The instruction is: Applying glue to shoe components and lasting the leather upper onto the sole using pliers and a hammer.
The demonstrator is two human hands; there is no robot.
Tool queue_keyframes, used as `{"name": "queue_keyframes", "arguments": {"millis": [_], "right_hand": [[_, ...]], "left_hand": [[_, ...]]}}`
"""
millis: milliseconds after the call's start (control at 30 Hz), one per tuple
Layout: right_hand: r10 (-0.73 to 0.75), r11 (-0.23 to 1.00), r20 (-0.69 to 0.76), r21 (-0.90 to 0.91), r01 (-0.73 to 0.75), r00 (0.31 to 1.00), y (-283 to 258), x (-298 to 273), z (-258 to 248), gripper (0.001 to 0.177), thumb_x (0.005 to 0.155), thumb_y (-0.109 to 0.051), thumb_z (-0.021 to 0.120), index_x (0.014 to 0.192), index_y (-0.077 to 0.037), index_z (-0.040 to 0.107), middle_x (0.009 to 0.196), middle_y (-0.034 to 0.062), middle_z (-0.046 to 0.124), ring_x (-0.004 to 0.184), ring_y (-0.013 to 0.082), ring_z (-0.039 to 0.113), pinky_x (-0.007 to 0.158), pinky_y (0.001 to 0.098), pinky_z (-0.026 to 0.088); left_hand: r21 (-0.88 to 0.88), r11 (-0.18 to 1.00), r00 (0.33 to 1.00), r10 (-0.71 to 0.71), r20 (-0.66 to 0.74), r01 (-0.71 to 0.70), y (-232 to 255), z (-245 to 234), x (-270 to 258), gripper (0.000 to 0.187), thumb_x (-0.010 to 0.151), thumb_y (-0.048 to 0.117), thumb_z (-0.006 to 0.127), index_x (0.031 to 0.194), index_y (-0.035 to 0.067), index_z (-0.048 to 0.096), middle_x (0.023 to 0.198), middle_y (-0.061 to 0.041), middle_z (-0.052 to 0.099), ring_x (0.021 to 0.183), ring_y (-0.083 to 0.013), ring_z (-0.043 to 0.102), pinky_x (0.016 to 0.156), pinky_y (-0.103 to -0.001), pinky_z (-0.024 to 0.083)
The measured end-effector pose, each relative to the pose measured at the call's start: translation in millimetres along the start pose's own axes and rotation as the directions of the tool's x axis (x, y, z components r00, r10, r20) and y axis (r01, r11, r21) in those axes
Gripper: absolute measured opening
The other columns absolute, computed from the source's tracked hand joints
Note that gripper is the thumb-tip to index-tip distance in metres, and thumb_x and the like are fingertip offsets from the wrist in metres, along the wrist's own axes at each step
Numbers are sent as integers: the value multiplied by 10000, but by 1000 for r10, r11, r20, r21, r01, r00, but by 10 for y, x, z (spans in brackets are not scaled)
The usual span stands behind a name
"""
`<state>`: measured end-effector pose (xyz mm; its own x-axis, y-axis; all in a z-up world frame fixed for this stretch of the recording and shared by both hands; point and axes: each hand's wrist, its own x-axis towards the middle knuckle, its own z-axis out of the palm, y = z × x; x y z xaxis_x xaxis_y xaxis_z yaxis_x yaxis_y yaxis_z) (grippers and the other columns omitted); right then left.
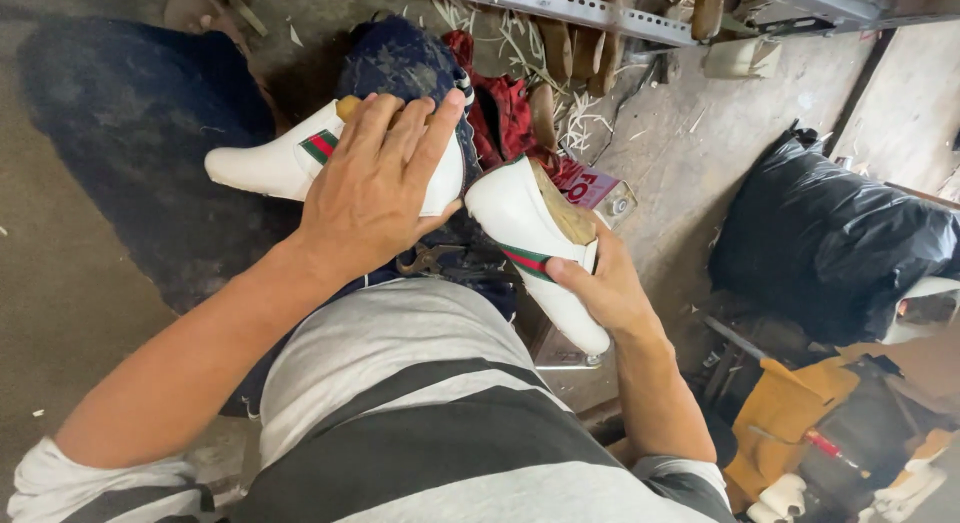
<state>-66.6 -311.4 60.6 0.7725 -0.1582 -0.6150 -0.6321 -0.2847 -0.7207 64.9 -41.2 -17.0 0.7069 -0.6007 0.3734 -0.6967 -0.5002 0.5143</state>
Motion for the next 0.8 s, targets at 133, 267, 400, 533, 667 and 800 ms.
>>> {"name": "queue_keyframes", "arguments": {"millis": [133, 267, 400, 533, 667, 800], "right_hand": [[142, 989, 43, -50, -139, 989, -217, -25, 12, 887, 695, -591, 753, 1355, -42, 529, 1166, 57, 702, 1013, 143, 669, 844, 303, 561], [127, 986, 2, -111, -126, 992, -249, -62, 14, 876, 689, -610, 749, 1339, -52, 565, 1148, 37, 702, 1007, 124, 645, 852, 290, 526], [110, 982, 9, -152, -107, 994, -286, -87, -5, 925, 714, -606, 736, 1416, -38, 535, 1176, 31, 697, 1059, 129, 644, 918, 297, 518], [39, 978, 29, -206, -32, 999, -312, -56, -90, 781, 752, -510, 771, 1339, -33, 577, 1127, 18, 679, 1023, 108, 612, 897, 273, 497], [30, 971, 118, -239, -1, 993, -485, 83, -173, 742, 778, -429, 784, 1349, -7, 568, 1189, 40, 657, 1048, 127, 619, 918, 267, 508], [14, 917, 281, -386, 100, 960, -739, 469, -436, 721, 807, -386, 780, 1378, -12, 549, 1221, 66, 692, 1088, 136, 631, 988, 285, 514]], "left_hand": [[143, 990, 997, -8, 72, -2, 41, -148, 48, 1024, 933, 491, 928, 1583, -5, 311, 1329, -174, 629, 1171, -338, 555, 1076, -502, 537], [122, 992, 999, -22, 42, 17, 51, -132, 35, 958, 997, 472, 892, 1585, -4, 306, 1327, -186, 627, 1164, -346, 567, 1092, -512, 538], [95, 994, 996, -53, 77, 46, 57, -124, 20, 1082, 922, 540, 938, 1601, 13, 280, 1363, -190, 618, 1202, -349, 557, 1111, -534, 520], [116, 992, 997, -52, 66, 44, 56, -127, 31, 1148, 810, 591, 962, 1577, 15, 332, 1336, -167, 605, 1168, -339, 570, 1096, -526, 528], [97, 995, 998, -43, 44, 39, 60, -120, 15, 1201, 731, 551, 1030, 1573, 27, 352, 1355, -181, 603, 1208, -365, 585, 1110, -544, 530], [117, 992, 991, -35, -126, 49, 115, -124, 26, 401, 1077, 50, 540, 1473, 27, 479, 1268, -185, 628, 1098, -371, 638, 1020, -532, 595]]}}
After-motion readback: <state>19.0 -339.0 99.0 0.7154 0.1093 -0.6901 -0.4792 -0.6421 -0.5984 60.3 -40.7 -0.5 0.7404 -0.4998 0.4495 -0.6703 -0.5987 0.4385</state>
